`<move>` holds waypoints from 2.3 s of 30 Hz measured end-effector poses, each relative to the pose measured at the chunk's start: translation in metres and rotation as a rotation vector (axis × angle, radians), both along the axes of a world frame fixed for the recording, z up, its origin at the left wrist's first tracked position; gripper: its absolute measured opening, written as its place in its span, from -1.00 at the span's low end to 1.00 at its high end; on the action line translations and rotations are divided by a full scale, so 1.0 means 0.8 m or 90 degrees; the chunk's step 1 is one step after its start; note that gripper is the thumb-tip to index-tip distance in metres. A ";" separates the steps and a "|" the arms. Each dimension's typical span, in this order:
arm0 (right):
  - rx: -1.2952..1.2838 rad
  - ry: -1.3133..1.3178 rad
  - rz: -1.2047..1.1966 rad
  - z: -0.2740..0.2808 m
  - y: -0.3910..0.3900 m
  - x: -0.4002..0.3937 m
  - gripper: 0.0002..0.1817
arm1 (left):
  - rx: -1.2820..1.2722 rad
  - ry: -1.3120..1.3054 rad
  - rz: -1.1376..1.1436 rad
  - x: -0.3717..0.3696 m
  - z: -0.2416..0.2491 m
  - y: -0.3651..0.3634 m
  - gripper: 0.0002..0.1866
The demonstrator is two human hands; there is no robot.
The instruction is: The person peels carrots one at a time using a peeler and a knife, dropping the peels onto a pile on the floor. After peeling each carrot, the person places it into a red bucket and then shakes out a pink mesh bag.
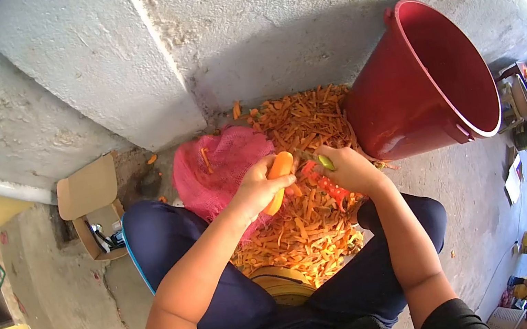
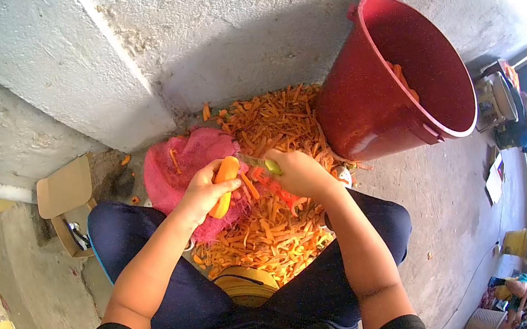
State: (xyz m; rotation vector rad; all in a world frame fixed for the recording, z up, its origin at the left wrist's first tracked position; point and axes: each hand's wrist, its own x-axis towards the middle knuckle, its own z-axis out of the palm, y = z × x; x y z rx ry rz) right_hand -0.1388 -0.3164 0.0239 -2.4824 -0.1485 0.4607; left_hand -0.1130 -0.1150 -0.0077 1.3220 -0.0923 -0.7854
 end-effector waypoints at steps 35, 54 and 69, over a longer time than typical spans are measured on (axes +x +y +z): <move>0.157 -0.083 0.028 -0.040 0.024 -0.013 -0.80 | 0.134 -0.414 -0.072 -0.005 0.010 -0.007 -0.83; 0.178 -0.044 0.034 -0.061 0.024 -0.025 -0.76 | 0.185 -0.613 -0.080 -0.012 0.008 -0.004 -0.80; 0.770 0.223 -0.173 -0.091 0.073 -0.008 -0.66 | 0.046 -0.452 0.070 -0.003 0.013 -0.018 -0.77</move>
